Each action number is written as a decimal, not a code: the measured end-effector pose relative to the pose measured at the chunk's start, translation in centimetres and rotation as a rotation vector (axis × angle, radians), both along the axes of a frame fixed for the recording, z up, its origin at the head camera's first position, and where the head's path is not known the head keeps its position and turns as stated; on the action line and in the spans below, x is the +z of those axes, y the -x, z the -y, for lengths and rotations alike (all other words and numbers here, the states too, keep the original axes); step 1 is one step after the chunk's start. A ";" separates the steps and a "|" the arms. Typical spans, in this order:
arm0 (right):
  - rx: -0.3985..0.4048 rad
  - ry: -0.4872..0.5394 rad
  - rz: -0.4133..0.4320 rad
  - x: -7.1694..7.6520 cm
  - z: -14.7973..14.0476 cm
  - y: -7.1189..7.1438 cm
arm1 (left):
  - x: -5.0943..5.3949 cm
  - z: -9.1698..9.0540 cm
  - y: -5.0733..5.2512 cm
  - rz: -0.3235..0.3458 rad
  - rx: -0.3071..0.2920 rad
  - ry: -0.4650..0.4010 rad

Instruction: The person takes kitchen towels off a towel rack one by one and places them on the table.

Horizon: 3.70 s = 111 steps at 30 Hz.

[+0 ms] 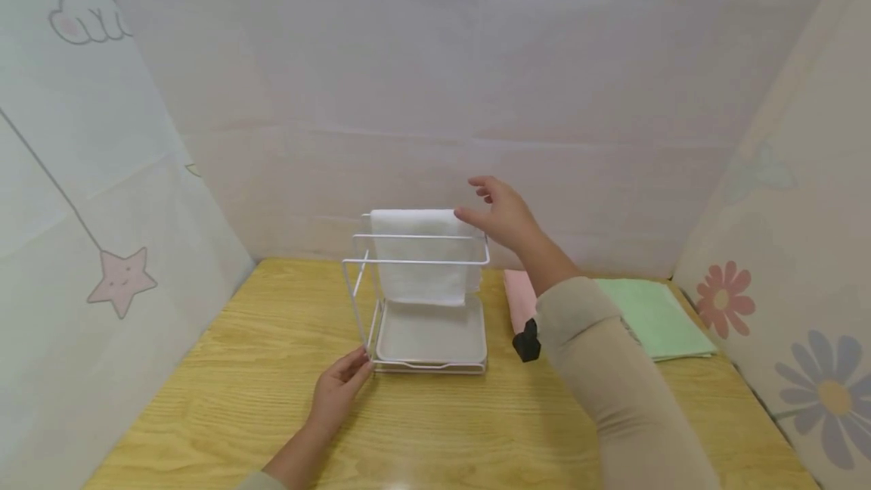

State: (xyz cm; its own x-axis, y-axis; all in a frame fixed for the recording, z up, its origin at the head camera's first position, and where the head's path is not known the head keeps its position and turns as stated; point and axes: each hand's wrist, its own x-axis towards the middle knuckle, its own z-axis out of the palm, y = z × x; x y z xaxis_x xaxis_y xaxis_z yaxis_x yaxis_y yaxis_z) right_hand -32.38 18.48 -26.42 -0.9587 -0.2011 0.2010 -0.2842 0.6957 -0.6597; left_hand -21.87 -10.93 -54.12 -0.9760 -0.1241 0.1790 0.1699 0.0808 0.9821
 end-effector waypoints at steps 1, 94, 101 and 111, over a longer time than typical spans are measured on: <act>0.002 -0.003 0.000 0.1 0.2 0.1 | 0.0 0.0 0.0 -0.006 0.001 0.006; 0.061 0.034 -0.025 1.2 6.9 2.2 | 0.3 -0.6 -0.2 -0.003 0.001 0.002; 0.046 0.031 -0.049 2.6 6.6 2.0 | 0.4 -0.7 0.0 0.011 0.011 -0.008; 0.013 0.038 -0.035 4.9 6.3 1.7 | 0.8 -0.7 -0.1 0.003 0.001 0.011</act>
State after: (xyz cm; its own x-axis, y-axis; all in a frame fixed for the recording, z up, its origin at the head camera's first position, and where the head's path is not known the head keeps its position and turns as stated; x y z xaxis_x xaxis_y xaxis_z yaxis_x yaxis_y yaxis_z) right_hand -34.12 12.18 -21.52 -0.9483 -0.2052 0.2423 -0.3166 0.6667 -0.6748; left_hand -21.74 -10.23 -53.32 -0.9765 -0.1226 0.1772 0.1666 0.0919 0.9817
